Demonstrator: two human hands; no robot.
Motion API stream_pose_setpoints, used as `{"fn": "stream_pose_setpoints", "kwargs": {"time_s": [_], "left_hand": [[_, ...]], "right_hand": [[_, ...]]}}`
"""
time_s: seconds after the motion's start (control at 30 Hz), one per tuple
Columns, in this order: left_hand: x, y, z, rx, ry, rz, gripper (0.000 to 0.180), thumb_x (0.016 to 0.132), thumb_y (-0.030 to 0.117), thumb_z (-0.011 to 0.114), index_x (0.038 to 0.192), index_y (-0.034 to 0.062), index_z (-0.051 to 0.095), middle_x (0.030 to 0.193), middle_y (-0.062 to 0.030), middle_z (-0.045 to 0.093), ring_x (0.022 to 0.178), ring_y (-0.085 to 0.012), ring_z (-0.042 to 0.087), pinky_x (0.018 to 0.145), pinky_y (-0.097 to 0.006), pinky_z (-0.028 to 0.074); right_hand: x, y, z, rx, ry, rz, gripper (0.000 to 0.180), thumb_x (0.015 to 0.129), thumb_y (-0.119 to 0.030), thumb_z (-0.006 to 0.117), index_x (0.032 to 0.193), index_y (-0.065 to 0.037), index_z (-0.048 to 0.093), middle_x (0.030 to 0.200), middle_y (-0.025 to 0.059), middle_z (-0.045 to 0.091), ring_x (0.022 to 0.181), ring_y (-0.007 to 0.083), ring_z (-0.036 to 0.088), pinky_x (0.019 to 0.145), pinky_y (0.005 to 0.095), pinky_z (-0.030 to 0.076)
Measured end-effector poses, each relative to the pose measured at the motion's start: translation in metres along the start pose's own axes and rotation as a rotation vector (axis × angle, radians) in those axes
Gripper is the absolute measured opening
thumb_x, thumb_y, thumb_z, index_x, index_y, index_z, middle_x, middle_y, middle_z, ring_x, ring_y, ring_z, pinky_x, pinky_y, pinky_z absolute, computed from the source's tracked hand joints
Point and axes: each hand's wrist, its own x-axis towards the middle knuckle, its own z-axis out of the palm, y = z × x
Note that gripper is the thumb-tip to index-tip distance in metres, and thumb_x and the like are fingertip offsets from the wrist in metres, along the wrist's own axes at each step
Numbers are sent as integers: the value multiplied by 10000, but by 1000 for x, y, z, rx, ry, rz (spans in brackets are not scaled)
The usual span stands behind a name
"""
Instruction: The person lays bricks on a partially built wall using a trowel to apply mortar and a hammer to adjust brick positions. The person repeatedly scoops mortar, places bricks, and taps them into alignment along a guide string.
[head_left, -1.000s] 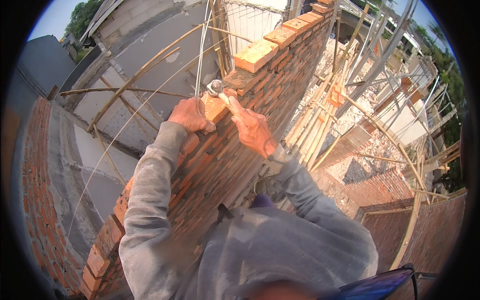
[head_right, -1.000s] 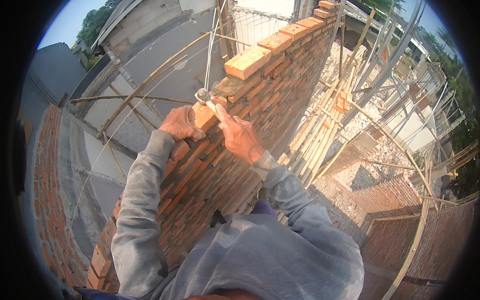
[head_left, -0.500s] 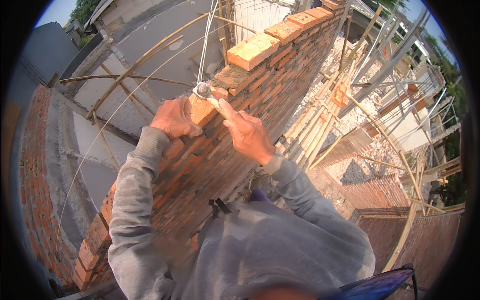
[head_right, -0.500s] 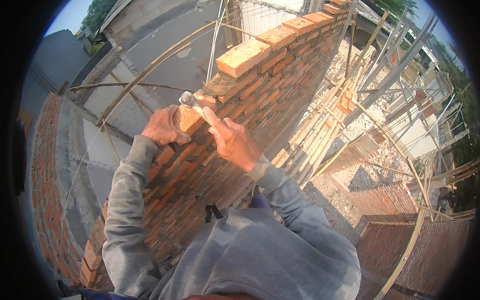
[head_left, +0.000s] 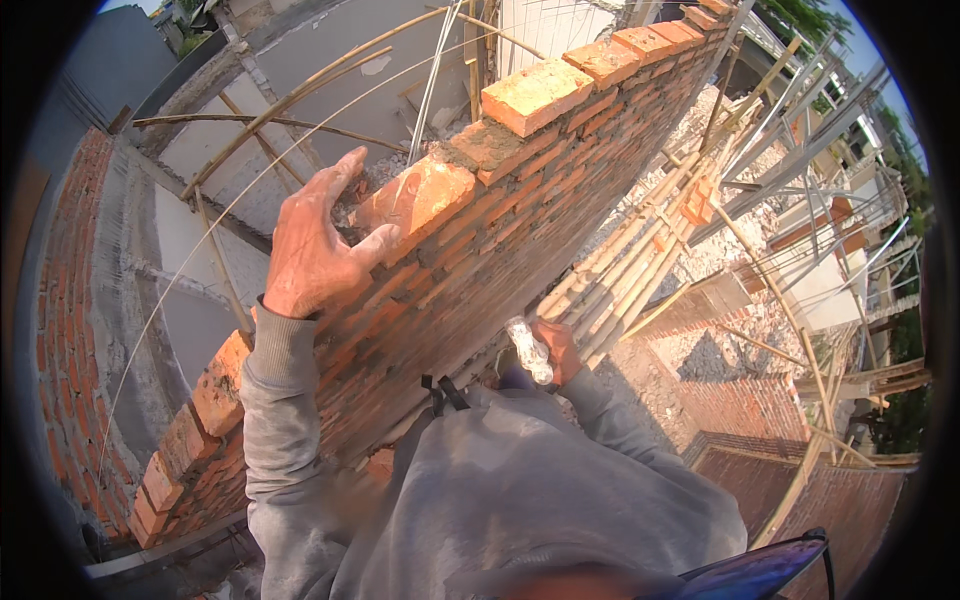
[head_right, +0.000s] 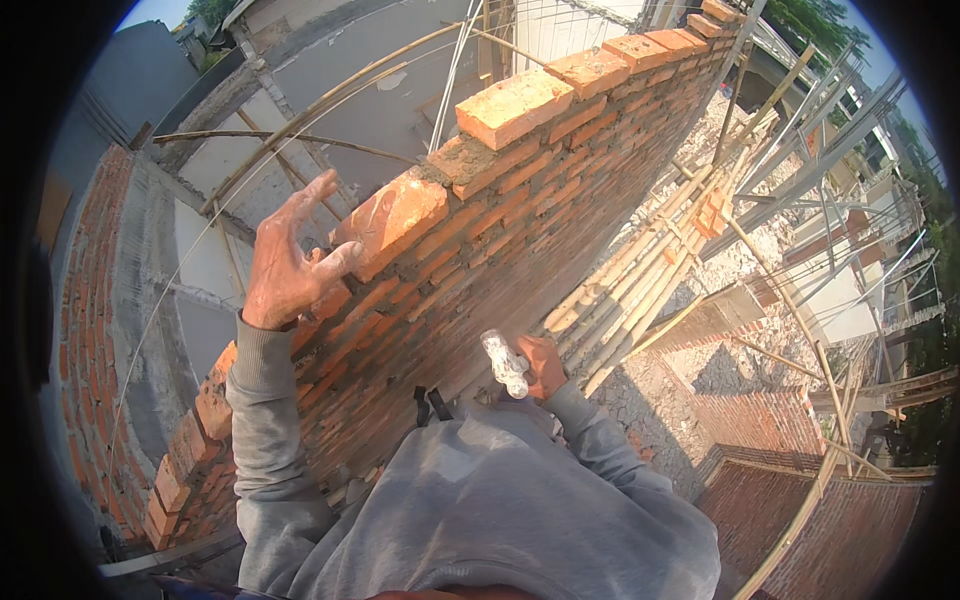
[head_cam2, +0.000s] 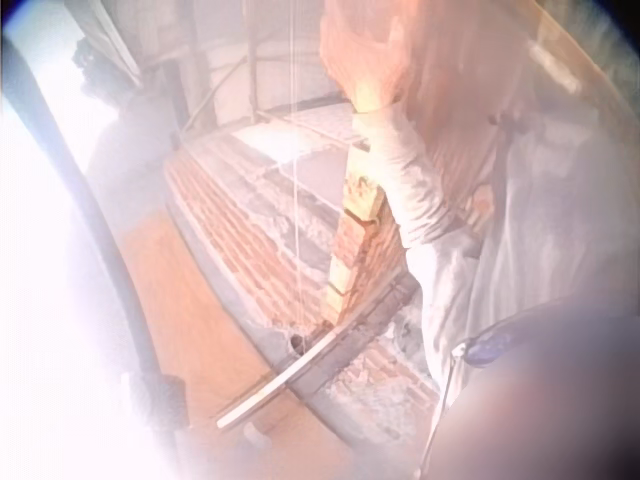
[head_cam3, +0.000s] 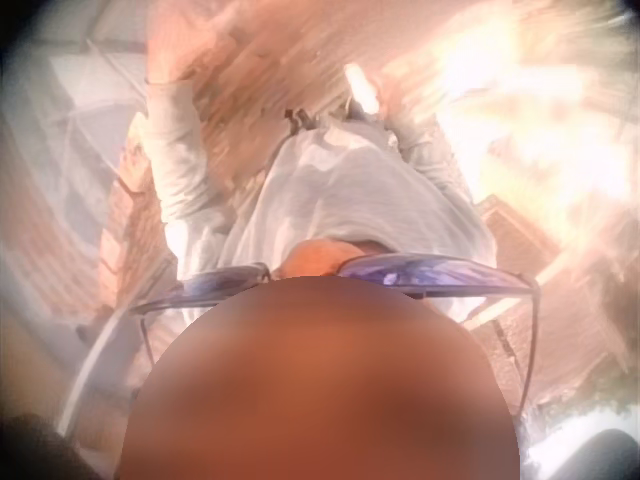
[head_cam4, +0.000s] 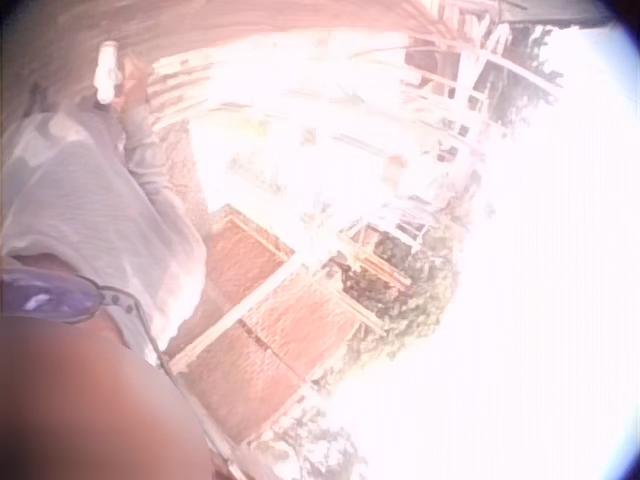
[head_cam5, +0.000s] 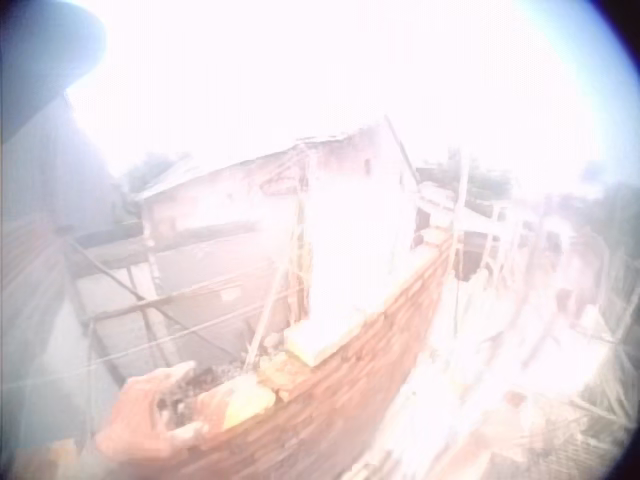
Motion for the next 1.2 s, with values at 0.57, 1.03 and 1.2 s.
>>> {"fn": "stream_pose_setpoints", "kwargs": {"time_s": [0.57,1.03,1.2], "left_hand": [[-25,147,-42,-708,-360,564,511,861,19,763,1225,167,437,871,-145,692,809,-327,751,930,-662,570],[-46,116,33,-811,-184,477,189,926,101,749,828,91,587,730,-36,621,666,-199,692,868,-593,581],[-72,55,102,-846,-275,228,334,863,20,776,655,33,515,658,-69,635,594,-200,611,825,-477,608]], "right_hand": [[-265,225,-17,-521,520,1569,404,901,-347,695,1208,-86,733,1034,234,753,920,379,737,807,516,555],[-456,309,56,-32,795,1732,430,926,-349,684,1199,-17,705,1252,157,722,1155,303,700,938,427,545],[-393,268,112,-357,454,1822,442,851,-325,731,1218,-80,741,1183,193,746,1161,291,703,996,429,523]]}}
